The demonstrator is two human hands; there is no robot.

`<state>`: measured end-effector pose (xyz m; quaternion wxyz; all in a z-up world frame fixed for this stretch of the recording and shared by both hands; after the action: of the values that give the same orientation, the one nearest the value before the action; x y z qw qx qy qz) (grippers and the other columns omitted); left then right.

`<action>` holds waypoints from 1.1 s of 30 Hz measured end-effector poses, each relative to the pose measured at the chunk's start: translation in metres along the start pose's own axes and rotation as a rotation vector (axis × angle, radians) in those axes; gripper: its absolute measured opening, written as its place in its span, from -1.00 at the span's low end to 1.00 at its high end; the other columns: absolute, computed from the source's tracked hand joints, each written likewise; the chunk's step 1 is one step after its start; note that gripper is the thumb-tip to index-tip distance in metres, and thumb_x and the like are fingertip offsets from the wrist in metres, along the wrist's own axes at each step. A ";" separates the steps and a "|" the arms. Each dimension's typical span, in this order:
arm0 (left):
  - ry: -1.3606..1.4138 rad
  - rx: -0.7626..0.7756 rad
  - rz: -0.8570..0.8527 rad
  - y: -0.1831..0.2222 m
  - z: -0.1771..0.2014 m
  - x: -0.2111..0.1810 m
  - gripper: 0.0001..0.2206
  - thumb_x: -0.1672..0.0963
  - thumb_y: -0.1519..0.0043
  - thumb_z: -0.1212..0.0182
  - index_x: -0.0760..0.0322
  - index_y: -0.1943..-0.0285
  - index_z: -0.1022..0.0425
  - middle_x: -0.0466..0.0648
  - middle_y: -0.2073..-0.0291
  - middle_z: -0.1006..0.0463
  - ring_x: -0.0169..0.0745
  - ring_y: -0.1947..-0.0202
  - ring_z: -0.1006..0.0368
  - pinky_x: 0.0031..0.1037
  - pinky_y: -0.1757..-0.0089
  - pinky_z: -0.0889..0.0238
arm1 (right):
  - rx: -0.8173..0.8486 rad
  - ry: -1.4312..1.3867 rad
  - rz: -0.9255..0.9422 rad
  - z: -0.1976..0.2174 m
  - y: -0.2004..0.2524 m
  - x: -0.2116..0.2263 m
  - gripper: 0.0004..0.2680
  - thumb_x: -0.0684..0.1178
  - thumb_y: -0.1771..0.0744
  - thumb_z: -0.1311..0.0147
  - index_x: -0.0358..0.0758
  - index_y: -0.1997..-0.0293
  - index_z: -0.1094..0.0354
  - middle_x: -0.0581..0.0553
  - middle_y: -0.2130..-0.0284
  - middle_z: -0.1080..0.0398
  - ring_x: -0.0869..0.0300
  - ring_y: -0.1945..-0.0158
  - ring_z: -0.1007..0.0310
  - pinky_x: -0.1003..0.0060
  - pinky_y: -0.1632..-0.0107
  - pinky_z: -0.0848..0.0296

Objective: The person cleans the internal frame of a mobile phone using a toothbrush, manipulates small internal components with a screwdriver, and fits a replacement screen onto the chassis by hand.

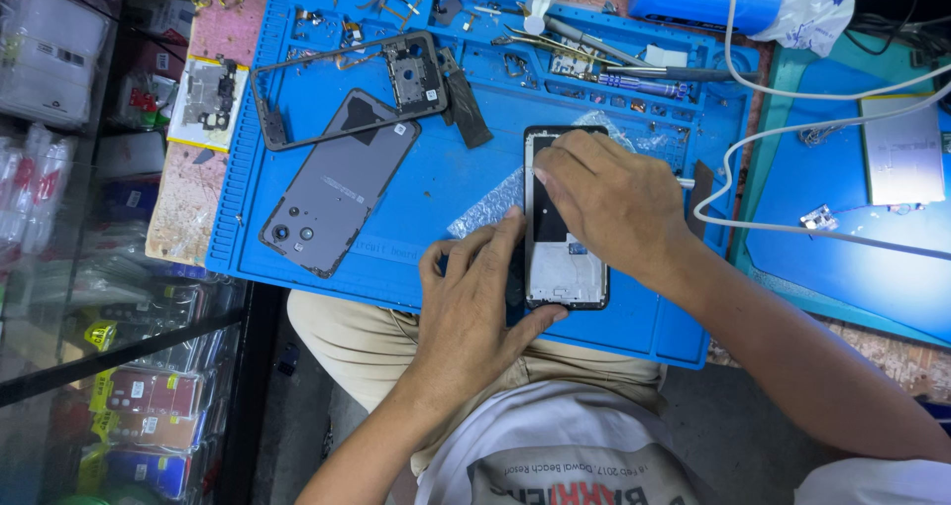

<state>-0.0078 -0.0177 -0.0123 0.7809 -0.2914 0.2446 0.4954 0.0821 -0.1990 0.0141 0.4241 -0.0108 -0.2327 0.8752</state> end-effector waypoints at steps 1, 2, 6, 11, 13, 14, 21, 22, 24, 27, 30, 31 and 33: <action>-0.007 -0.008 -0.006 0.000 -0.002 0.002 0.01 -0.06 -0.04 -0.51 0.53 -0.53 0.04 0.10 -0.23 -0.45 0.03 -0.28 -0.26 0.02 -0.21 0.08 | -0.009 -0.018 0.006 0.001 0.003 0.002 -0.93 -0.12 -0.36 -0.19 -0.22 0.12 -0.45 -0.04 0.18 -0.45 0.13 0.15 -0.53 0.25 0.29 -0.50; -0.014 -0.016 -0.012 0.000 -0.004 0.003 0.04 -0.07 -0.03 -0.51 0.54 -0.54 0.09 0.10 -0.25 -0.45 0.03 -0.28 -0.26 0.03 -0.20 0.09 | -0.007 -0.019 0.009 0.002 0.006 0.004 -0.93 -0.13 -0.36 -0.19 -0.22 0.12 -0.45 -0.04 0.18 -0.45 0.13 0.16 -0.53 0.24 0.29 -0.50; -0.010 -0.074 -0.053 0.003 -0.006 0.006 0.11 -0.08 -0.04 -0.51 0.53 -0.57 0.24 0.11 -0.30 -0.44 0.04 -0.28 -0.29 0.02 -0.21 0.07 | 0.043 -0.020 0.006 0.006 0.016 0.013 -0.93 -0.13 -0.34 -0.22 -0.21 0.14 -0.46 -0.02 0.22 -0.45 0.15 0.23 -0.52 0.23 0.32 -0.48; -0.018 -0.111 -0.081 0.005 -0.007 0.007 0.14 -0.08 -0.05 -0.52 0.49 -0.59 0.30 0.05 -0.29 -0.46 0.04 -0.28 -0.34 -0.03 -0.19 0.03 | 0.069 -0.044 0.041 0.011 0.027 0.023 -0.89 -0.15 -0.31 -0.22 -0.25 0.12 -0.45 -0.05 0.18 -0.44 0.14 0.23 -0.51 0.23 0.30 -0.48; -0.025 -0.121 -0.077 0.005 -0.007 0.009 0.15 -0.10 -0.03 -0.53 0.47 -0.58 0.28 0.04 -0.28 -0.47 0.03 -0.24 -0.34 -0.03 -0.18 0.02 | 0.084 -0.051 0.050 0.013 0.033 0.027 -0.88 -0.15 -0.31 -0.22 -0.27 0.12 -0.45 -0.06 0.17 -0.44 0.15 0.24 -0.50 0.24 0.30 -0.47; -0.028 -0.126 -0.077 0.005 -0.007 0.009 0.15 -0.11 -0.02 -0.53 0.46 -0.58 0.28 0.04 -0.27 -0.48 0.02 -0.22 -0.34 -0.03 -0.18 0.02 | 0.089 -0.035 0.063 0.014 0.036 0.030 -0.88 -0.15 -0.30 -0.22 -0.27 0.11 -0.45 -0.06 0.17 -0.44 0.15 0.23 -0.49 0.24 0.29 -0.48; -0.045 -0.138 -0.102 0.006 -0.005 0.009 0.11 -0.09 -0.03 -0.53 0.45 -0.60 0.20 0.03 -0.26 -0.49 -0.05 -0.26 -0.35 -0.07 -0.16 -0.04 | 0.145 -0.059 0.083 0.019 0.046 0.039 -0.85 -0.18 -0.27 -0.21 -0.27 0.10 -0.46 -0.05 0.18 -0.44 0.15 0.22 -0.49 0.25 0.27 -0.47; -0.050 -0.142 -0.100 0.005 -0.005 0.009 0.11 -0.08 -0.03 -0.53 0.46 -0.60 0.19 0.04 -0.26 -0.49 -0.04 -0.27 -0.35 -0.06 -0.16 -0.04 | 0.157 -0.073 0.095 0.021 0.048 0.041 -0.85 -0.18 -0.27 -0.21 -0.27 0.11 -0.45 -0.05 0.18 -0.43 0.16 0.21 -0.49 0.26 0.25 -0.48; -0.057 -0.139 -0.094 0.006 -0.005 0.008 0.08 -0.07 -0.01 -0.53 0.44 -0.60 0.14 0.04 -0.22 -0.49 -0.04 -0.26 -0.35 -0.05 -0.16 -0.04 | 0.178 -0.102 0.098 0.024 0.054 0.045 -0.81 -0.16 -0.24 -0.22 -0.27 0.10 -0.46 -0.05 0.18 -0.44 0.15 0.20 -0.49 0.26 0.24 -0.49; -0.086 -0.132 -0.114 0.005 -0.002 0.005 0.02 -0.07 -0.01 -0.54 0.34 -0.58 0.04 0.01 -0.16 -0.50 -0.04 -0.25 -0.35 -0.07 -0.15 -0.05 | 0.222 -0.120 0.154 0.027 0.054 0.041 -0.78 -0.13 -0.20 -0.24 -0.24 0.11 -0.46 -0.03 0.20 -0.44 0.15 0.20 -0.48 0.26 0.23 -0.49; -0.107 -0.136 -0.135 0.006 0.000 0.004 -0.02 -0.07 -0.03 -0.52 0.29 -0.57 0.00 -0.01 -0.17 -0.50 -0.04 -0.26 -0.34 -0.09 -0.14 -0.06 | 0.295 -0.159 0.211 0.029 0.052 0.036 -0.78 -0.10 -0.19 -0.25 -0.20 0.13 -0.47 0.00 0.23 -0.44 0.16 0.21 -0.47 0.27 0.26 -0.49; -0.107 -0.136 -0.137 0.006 0.000 0.004 -0.01 -0.08 -0.04 -0.52 0.32 -0.58 0.01 -0.01 -0.17 -0.49 -0.03 -0.26 -0.34 -0.07 -0.14 -0.05 | 0.319 -0.175 0.227 0.029 0.050 0.034 -0.78 -0.10 -0.18 -0.26 -0.18 0.14 -0.47 0.01 0.24 -0.44 0.16 0.22 -0.47 0.28 0.28 -0.49; -0.102 -0.138 -0.138 0.006 -0.001 0.006 0.00 -0.08 -0.05 -0.51 0.35 -0.59 0.02 0.00 -0.17 -0.48 -0.01 -0.26 -0.33 -0.05 -0.15 -0.05 | 0.350 -0.186 0.249 0.029 0.046 0.031 -0.78 -0.09 -0.19 -0.25 -0.18 0.13 -0.47 0.01 0.25 -0.43 0.16 0.22 -0.46 0.28 0.27 -0.49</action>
<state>-0.0109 -0.0131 -0.0183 0.8028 -0.3349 0.1491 0.4703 0.0217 -0.2121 0.0263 0.2850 0.1149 -0.1123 0.9449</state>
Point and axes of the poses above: each hand's wrist, its own y-axis away from the middle knuckle, its own z-axis out of the back of the hand, x = y × z, the point moved 1 cm from there along -y, towards the middle knuckle
